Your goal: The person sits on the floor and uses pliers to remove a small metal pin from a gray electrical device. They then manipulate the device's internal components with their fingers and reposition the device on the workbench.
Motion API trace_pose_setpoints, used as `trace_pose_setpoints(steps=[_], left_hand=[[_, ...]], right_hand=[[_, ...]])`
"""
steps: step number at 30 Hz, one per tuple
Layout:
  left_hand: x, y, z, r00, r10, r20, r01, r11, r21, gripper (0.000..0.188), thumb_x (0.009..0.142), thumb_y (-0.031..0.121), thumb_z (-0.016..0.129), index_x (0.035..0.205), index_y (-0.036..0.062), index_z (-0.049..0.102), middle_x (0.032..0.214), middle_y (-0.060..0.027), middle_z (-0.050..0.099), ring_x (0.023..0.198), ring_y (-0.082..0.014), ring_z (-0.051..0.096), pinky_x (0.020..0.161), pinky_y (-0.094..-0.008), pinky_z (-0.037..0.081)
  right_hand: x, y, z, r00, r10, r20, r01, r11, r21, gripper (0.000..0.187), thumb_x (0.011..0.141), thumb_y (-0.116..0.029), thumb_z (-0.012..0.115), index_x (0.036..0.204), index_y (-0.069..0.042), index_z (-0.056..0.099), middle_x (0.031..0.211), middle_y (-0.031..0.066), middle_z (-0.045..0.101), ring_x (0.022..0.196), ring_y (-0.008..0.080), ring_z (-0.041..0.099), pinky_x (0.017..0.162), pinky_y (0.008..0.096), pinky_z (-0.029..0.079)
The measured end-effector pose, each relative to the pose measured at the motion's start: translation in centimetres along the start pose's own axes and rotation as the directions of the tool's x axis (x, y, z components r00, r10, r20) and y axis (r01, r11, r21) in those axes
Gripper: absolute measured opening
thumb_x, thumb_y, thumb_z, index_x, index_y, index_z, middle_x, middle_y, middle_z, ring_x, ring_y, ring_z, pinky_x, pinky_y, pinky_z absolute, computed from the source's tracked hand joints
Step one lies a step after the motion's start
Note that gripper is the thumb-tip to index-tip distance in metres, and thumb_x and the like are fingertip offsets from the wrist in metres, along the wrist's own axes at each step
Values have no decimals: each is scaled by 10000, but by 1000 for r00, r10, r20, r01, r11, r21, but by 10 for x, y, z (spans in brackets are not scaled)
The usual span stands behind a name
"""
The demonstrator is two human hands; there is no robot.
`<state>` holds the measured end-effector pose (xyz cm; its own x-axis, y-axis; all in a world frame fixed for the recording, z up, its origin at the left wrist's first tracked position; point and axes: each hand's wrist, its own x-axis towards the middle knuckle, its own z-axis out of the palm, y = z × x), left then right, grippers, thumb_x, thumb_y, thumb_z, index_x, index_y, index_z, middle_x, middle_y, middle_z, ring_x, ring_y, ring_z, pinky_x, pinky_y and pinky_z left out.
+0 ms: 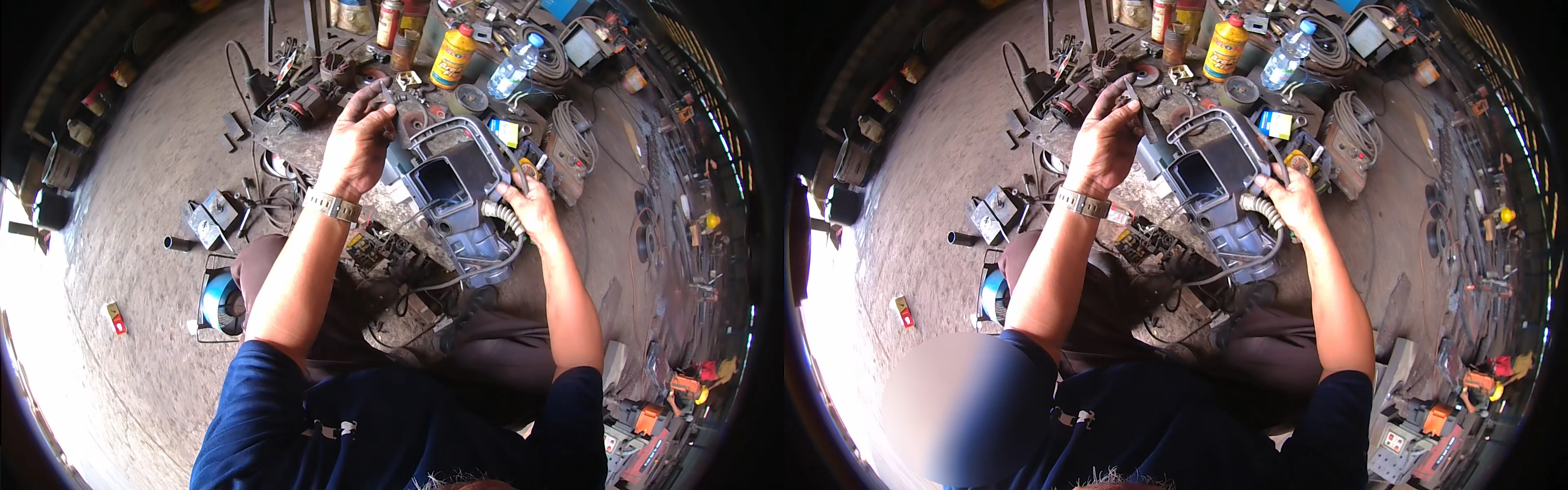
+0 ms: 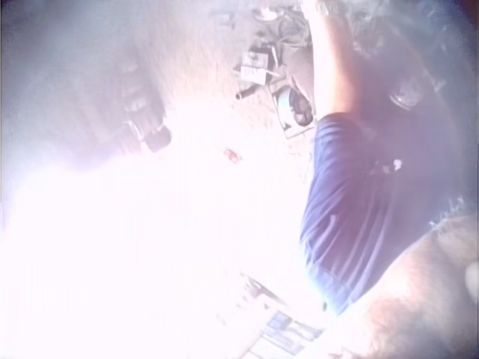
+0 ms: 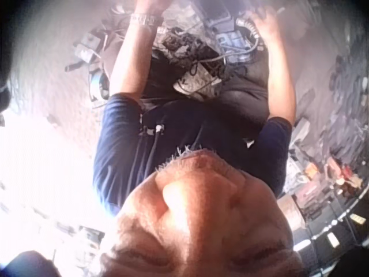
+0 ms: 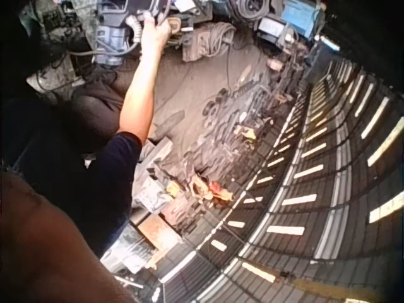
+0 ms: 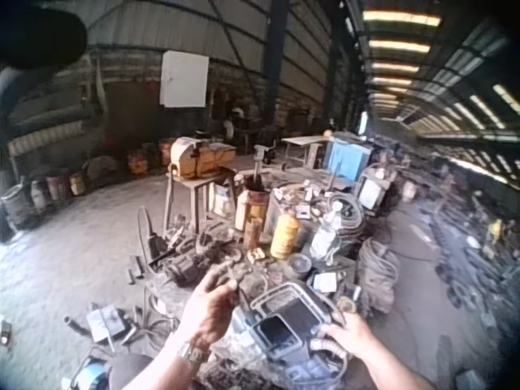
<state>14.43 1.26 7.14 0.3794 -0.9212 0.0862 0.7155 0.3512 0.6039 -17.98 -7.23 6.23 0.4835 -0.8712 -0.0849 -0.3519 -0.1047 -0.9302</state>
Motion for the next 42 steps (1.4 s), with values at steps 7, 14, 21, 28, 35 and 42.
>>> trace_pose_setpoints(steps=[7, 14, 21, 28, 35, 42], left_hand=[[-4, -37, 19, 999, 16, 49, -17, 1000, 17, 541, 998, -34, 673, 1517, 60, 558, 1100, -41, 695, 909, -99, 620, 809, -238, 511], [-12, -79, 18, 999, 33, 8, -34, 976, 217, 330, 1014, 10, 679, 1344, 16, 665, 1080, -22, 697, 928, -86, 612, 848, -242, 510], [-16, -107, 6, 998, 2, 58, -21, 941, 336, 139, 1099, 129, 634, 1134, 10, 697, 1012, -29, 733, 941, -103, 679, 886, -275, 553], [17, -97, -10, 984, 72, 161, -176, 484, 857, 258, 1058, 124, 690, 1264, -31, 713, 1069, -92, 789, 937, -128, 715, 851, -290, 567], [61, -81, -9, 844, -32, 535, -525, 152, 837, 212, 977, 163, 766, 1138, 25, 771, 1042, -168, 784, 960, -296, 772, 871, -378, 588], [69, -85, -2, 922, -51, 384, -363, 233, 902, 203, 998, 158, 747, 1127, 0, 746, 996, -165, 782, 871, -203, 744, 830, -363, 574]], right_hand=[[-1, 14, -20, 989, 139, 47, -147, 953, 265, 194, 1057, -91, 674, 1213, 9, 729, 1079, 24, 747, 938, 120, 709, 861, 289, 606], [-6, 21, -21, 986, 166, 34, -169, 944, 283, 189, 1048, -54, 665, 1218, -6, 733, 1113, 26, 750, 986, 117, 691, 903, 298, 582], [-7, 29, -20, 988, 155, 9, -149, 936, 319, 194, 1055, -107, 687, 1228, -29, 727, 1066, -5, 730, 947, 79, 664, 848, 265, 567], [-7, 14, -18, 989, 145, -24, -135, 959, 248, 456, 999, -132, 777, 1406, -18, 606, 1183, 10, 713, 1035, 90, 654, 926, 276, 539], [-7, 4, -14, 995, 91, -30, -85, 980, 181, 518, 994, -84, 761, 1460, 3, 551, 1251, 68, 713, 1111, 135, 674, 991, 307, 559], [-9, 13, -17, 995, 98, -31, -90, 977, 192, 520, 992, -103, 765, 1446, 20, 544, 1264, 75, 716, 1113, 130, 673, 985, 306, 561]])
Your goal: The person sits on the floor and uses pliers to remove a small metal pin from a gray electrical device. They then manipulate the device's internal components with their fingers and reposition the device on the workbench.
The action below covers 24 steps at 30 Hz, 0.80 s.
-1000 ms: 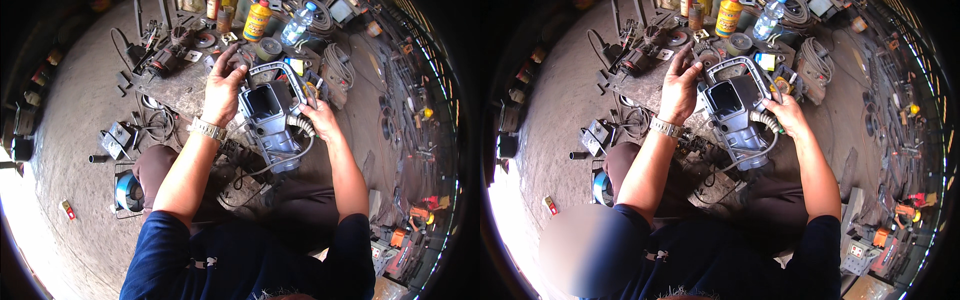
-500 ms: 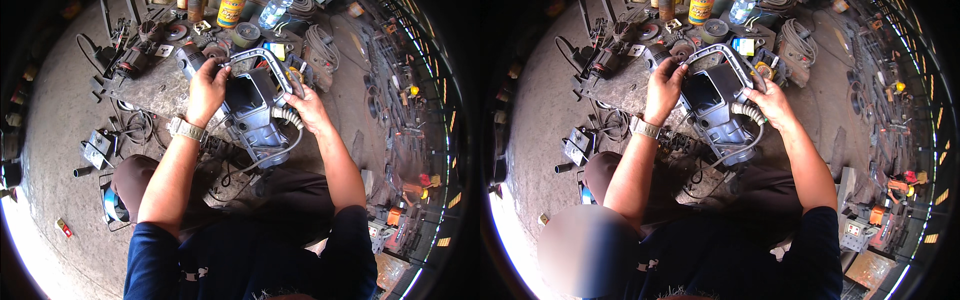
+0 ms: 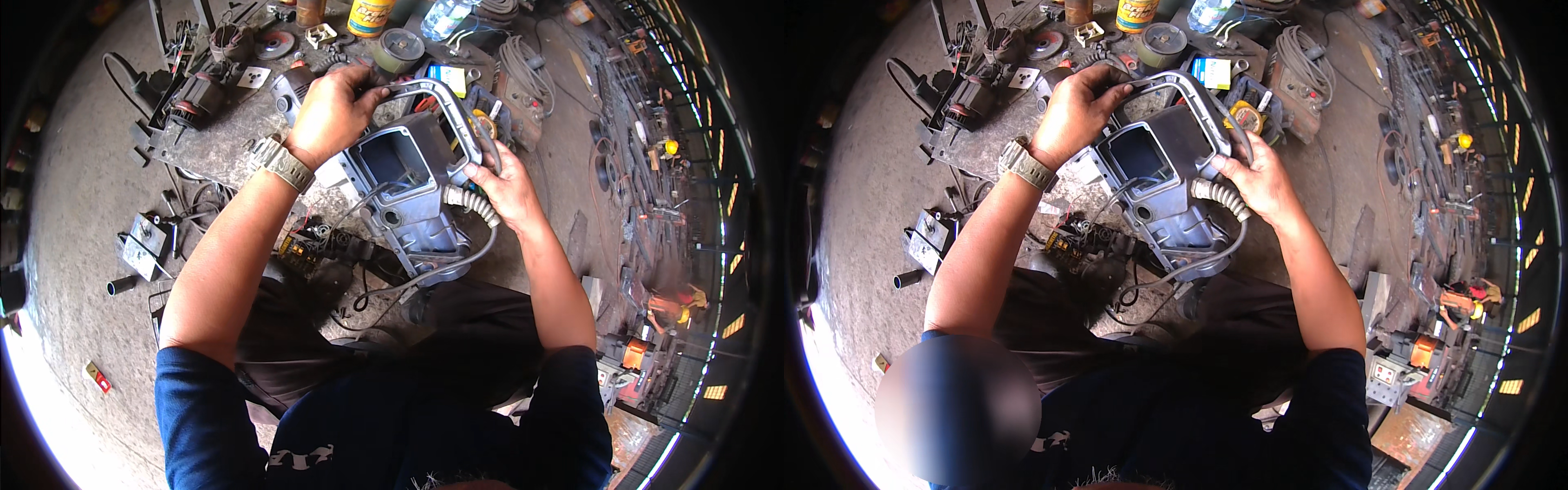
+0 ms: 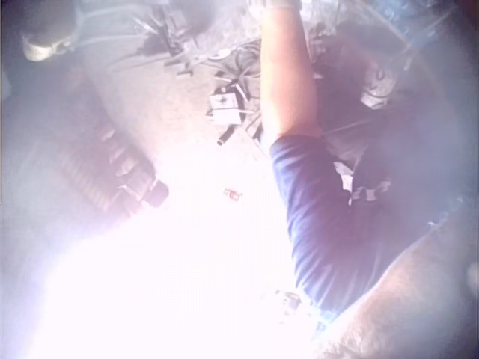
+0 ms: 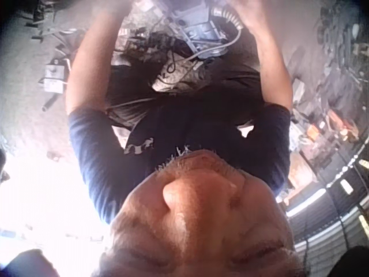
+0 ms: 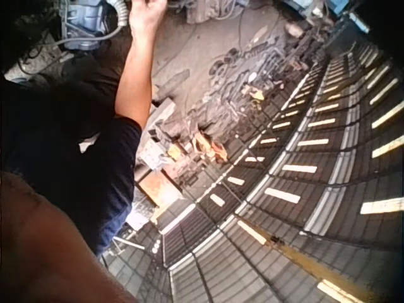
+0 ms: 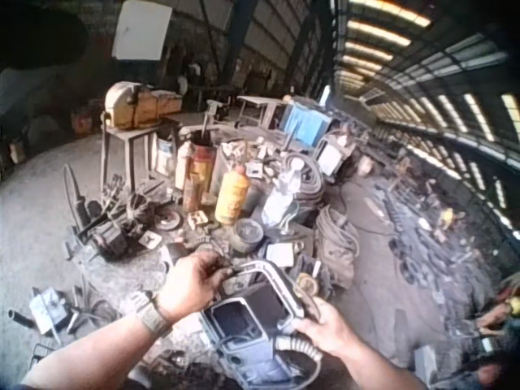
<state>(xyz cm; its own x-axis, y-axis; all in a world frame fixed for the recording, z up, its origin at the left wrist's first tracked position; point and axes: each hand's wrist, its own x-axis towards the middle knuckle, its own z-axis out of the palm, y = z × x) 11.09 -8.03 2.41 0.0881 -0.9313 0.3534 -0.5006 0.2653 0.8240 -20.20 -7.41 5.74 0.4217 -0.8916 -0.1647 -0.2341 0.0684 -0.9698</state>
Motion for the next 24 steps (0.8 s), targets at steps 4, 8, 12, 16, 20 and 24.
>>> trace_pose_setpoints(steps=[4, 8, 12, 16, 20, 24], left_hand=[[-10, 11, 3, 995, -101, -4, 100, 991, -87, 211, 1010, 158, 740, 1134, -12, 720, 971, -156, 777, 865, -160, 703, 835, -328, 557], [-14, 19, 8, 990, -143, -4, 140, 973, -184, 240, 960, 171, 771, 1131, 3, 755, 1000, -214, 789, 955, -330, 788, 845, -394, 599], [-16, 17, 11, 994, -88, -57, 78, 985, -151, 224, 951, 163, 778, 1113, 10, 760, 973, -216, 788, 915, -307, 796, 812, -384, 603], [-14, 18, 9, 994, -46, -96, 33, 990, -137, 216, 941, 160, 786, 1091, 7, 765, 946, -211, 787, 871, -305, 798, 777, -379, 606], [-14, 15, 11, 994, 4, -112, -11, 998, -64, 212, 935, 162, 789, 1068, -2, 772, 891, -210, 783, 808, -299, 796, 740, -370, 603], [-15, 26, 7, 983, -181, 6, 180, 973, -145, 224, 941, 162, 793, 1069, -20, 770, 829, -177, 771, 743, -213, 745, 697, -340, 582]], right_hand=[[0, 3, -5, 1000, -16, 17, 16, 999, -40, 508, 991, -96, 758, 1436, 24, 545, 1263, 75, 715, 1121, 131, 671, 984, 301, 557], [1, 6, -7, 999, -29, 24, 30, 998, -47, 517, 984, -115, 769, 1430, 26, 551, 1269, 76, 710, 1139, 137, 663, 1013, 310, 541], [1, 1, -4, 999, -35, 35, 36, 998, -42, 571, 978, -136, 781, 1468, 18, 532, 1245, 64, 703, 1133, 139, 648, 1030, 320, 509], [1, 0, -3, 999, -29, 35, 31, 997, -64, 548, 981, -142, 780, 1448, 16, 542, 1227, 57, 704, 1116, 133, 649, 1017, 316, 512], [0, 1, -4, 999, -25, 19, 27, 997, -71, 523, 984, -151, 780, 1427, 15, 555, 1204, 52, 708, 1097, 129, 650, 1008, 315, 518], [0, 3, -5, 1000, -22, 13, 24, 994, -107, 504, 990, -148, 771, 1417, 16, 561, 1195, 50, 710, 1096, 129, 649, 1011, 317, 518]])
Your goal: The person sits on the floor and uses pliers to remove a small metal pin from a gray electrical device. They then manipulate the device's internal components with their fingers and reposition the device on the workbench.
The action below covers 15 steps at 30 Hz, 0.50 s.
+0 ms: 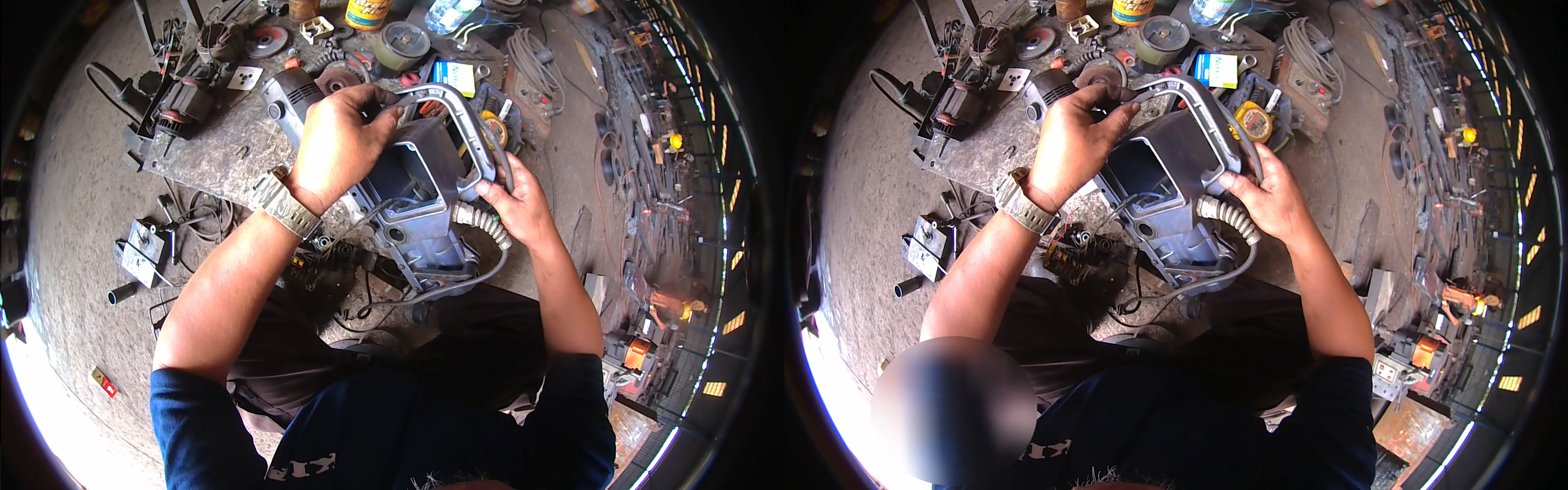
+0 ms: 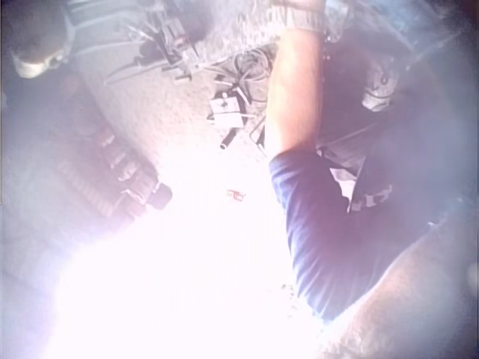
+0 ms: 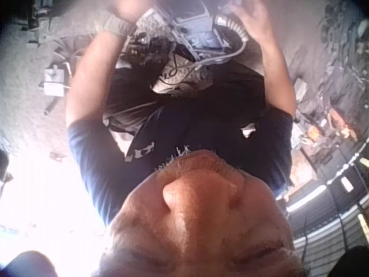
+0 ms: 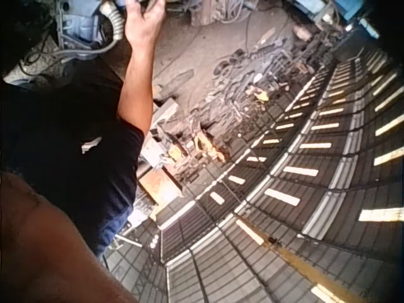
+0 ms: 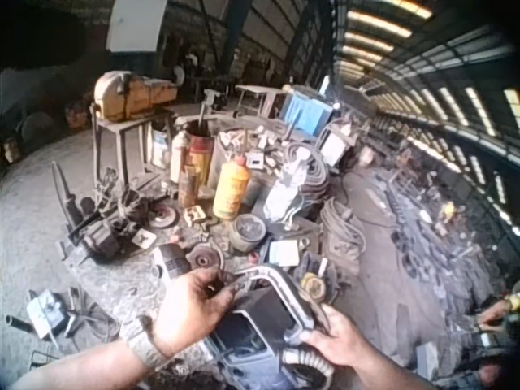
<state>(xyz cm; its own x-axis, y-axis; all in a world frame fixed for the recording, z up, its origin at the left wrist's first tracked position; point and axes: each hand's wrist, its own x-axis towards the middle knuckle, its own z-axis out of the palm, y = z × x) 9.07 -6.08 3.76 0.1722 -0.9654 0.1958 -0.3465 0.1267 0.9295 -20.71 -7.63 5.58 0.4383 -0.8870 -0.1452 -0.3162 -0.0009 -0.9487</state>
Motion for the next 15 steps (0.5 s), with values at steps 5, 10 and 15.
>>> trace_pose_setpoints(steps=[5, 10, 15], left_hand=[[0, -10, 4, 998, -39, 50, 43, 995, -93, 228, 973, 154, 792, 1084, -43, 762, 794, -77, 764, 696, -67, 640, 644, -287, 539], [-1, -7, 2, 999, 44, -3, -44, 999, 1, 212, 930, 177, 796, 1012, -18, 790, 785, -195, 749, 694, -310, 756, 667, -389, 582], [-6, -4, 7, 972, 204, -121, -196, 978, 76, 159, 917, 121, 795, 1022, 3, 812, 816, -172, 706, 693, -339, 712, 655, -406, 563]], right_hand=[[0, 2, -6, 998, -21, 54, 25, 996, -82, 510, 1003, -138, 758, 1433, 34, 546, 1262, 82, 723, 1142, 138, 668, 1051, 323, 522], [-1, 4, -6, 999, -25, 47, 29, 996, -79, 524, 1009, -127, 749, 1455, 39, 531, 1280, 89, 722, 1155, 143, 671, 1052, 322, 524], [-2, 2, -4, 1000, -2, 23, 4, 998, -68, 503, 1009, -157, 754, 1429, 27, 549, 1195, 38, 699, 1107, 116, 637, 1027, 305, 505]])
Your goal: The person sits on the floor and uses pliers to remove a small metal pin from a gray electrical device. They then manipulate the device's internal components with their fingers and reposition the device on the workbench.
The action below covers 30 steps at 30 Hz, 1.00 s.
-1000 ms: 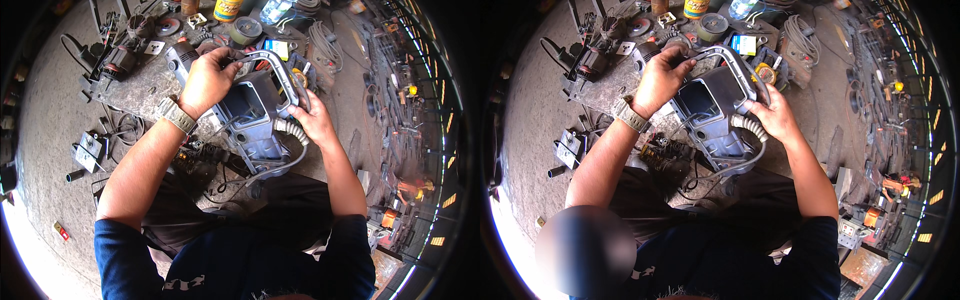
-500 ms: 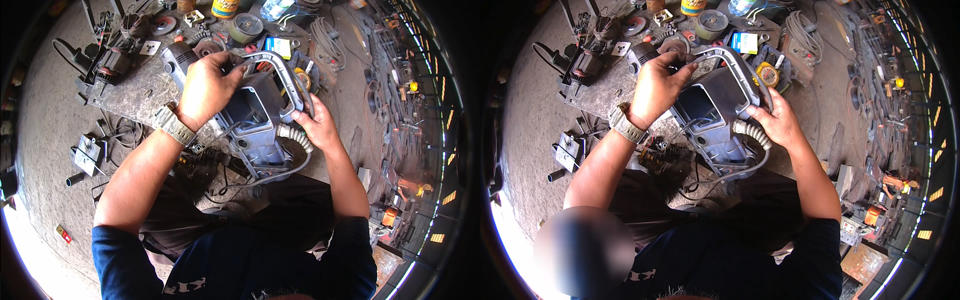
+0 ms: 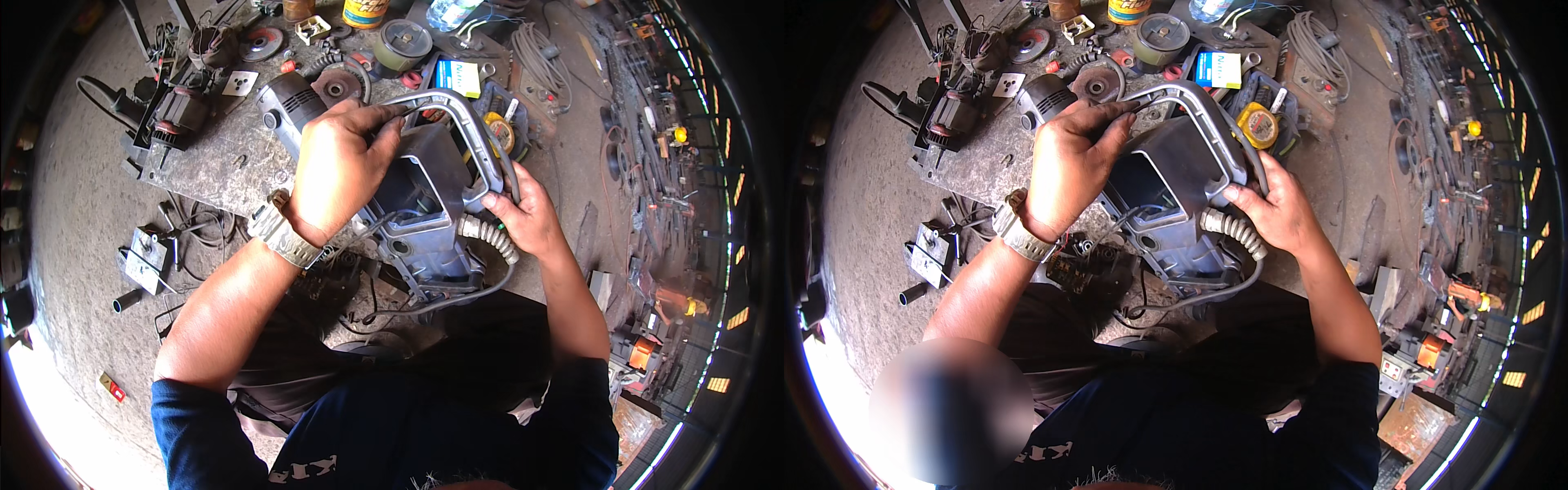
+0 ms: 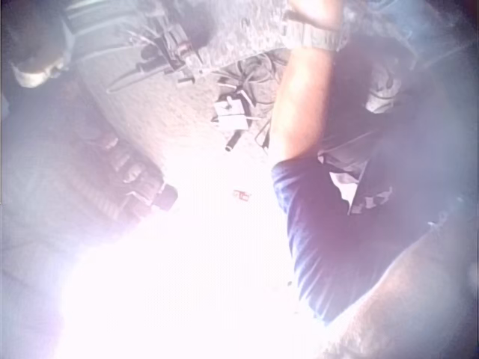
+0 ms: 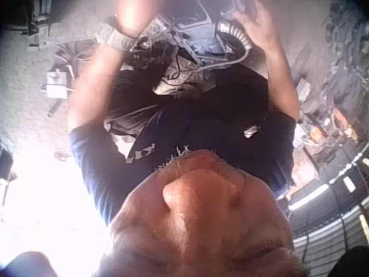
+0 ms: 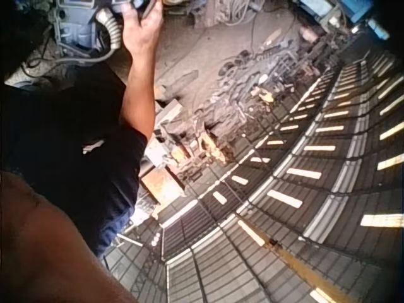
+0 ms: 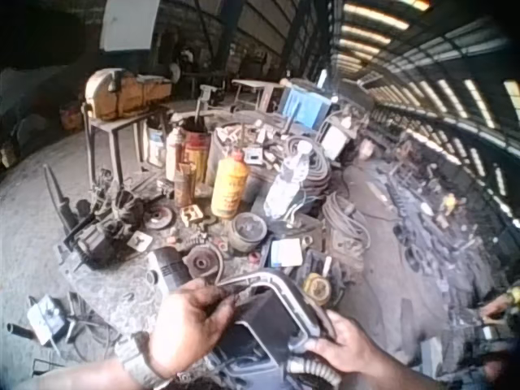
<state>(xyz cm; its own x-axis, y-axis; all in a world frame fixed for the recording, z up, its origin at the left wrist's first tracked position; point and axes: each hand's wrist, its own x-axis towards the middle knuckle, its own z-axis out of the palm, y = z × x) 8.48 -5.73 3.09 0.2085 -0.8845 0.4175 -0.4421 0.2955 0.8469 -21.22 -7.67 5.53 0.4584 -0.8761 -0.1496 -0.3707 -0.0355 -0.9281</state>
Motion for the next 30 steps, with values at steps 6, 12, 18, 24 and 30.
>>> trace_pose_setpoints(steps=[6, 12, 18, 24, 30], left_hand=[[-2, 1, 2, 995, 96, -35, -93, 992, 81, 191, 892, 96, 796, 1068, 24, 817, 804, -159, 656, 695, -330, 678, 639, -434, 538], [-2, 3, 3, 997, 80, -10, -79, 992, 101, 205, 889, 100, 796, 1083, 35, 816, 815, -155, 647, 719, -341, 675, 654, -437, 540], [0, 1, 3, 987, 160, 35, -163, 976, 146, 236, 894, 106, 787, 1123, 50, 799, 850, -132, 641, 752, -334, 682, 671, -439, 556], [2, 2, -1, 961, 262, 90, -275, 943, 189, 301, 870, 60, 806, 1170, 63, 789, 887, -117, 676, 767, -323, 711, 673, -409, 575], [11, 6, -9, 928, 309, 209, -349, 916, 199, 308, 831, 67, 813, 1136, 44, 774, 895, -117, 675, 817, -332, 713, 722, -418, 590]], right_hand=[[1, -3, 0, 1000, 26, 13, -26, 999, 25, 502, 1007, -156, 757, 1425, 31, 551, 1188, 39, 697, 1095, 118, 642, 1021, 308, 510], [2, -3, -3, 999, 4, 54, -3, 1000, -14, 561, 1017, -125, 743, 1495, 39, 500, 1291, 87, 713, 1159, 143, 674, 1062, 332, 526], [0, 0, 0, 1000, -1, 20, 0, 1000, 16, 461, 1021, -150, 741, 1409, 22, 561, 1167, 30, 705, 1076, 108, 648, 1011, 298, 514], [2, -4, 1, 999, -5, 43, 5, 1000, 3, 448, 1027, -140, 730, 1412, 15, 560, 1159, 25, 705, 1073, 104, 647, 1010, 298, 515], [1, -2, 1, 998, -35, 51, 37, 999, -27, 455, 1028, -134, 725, 1426, 13, 562, 1151, 19, 704, 1068, 105, 642, 1004, 299, 513]])
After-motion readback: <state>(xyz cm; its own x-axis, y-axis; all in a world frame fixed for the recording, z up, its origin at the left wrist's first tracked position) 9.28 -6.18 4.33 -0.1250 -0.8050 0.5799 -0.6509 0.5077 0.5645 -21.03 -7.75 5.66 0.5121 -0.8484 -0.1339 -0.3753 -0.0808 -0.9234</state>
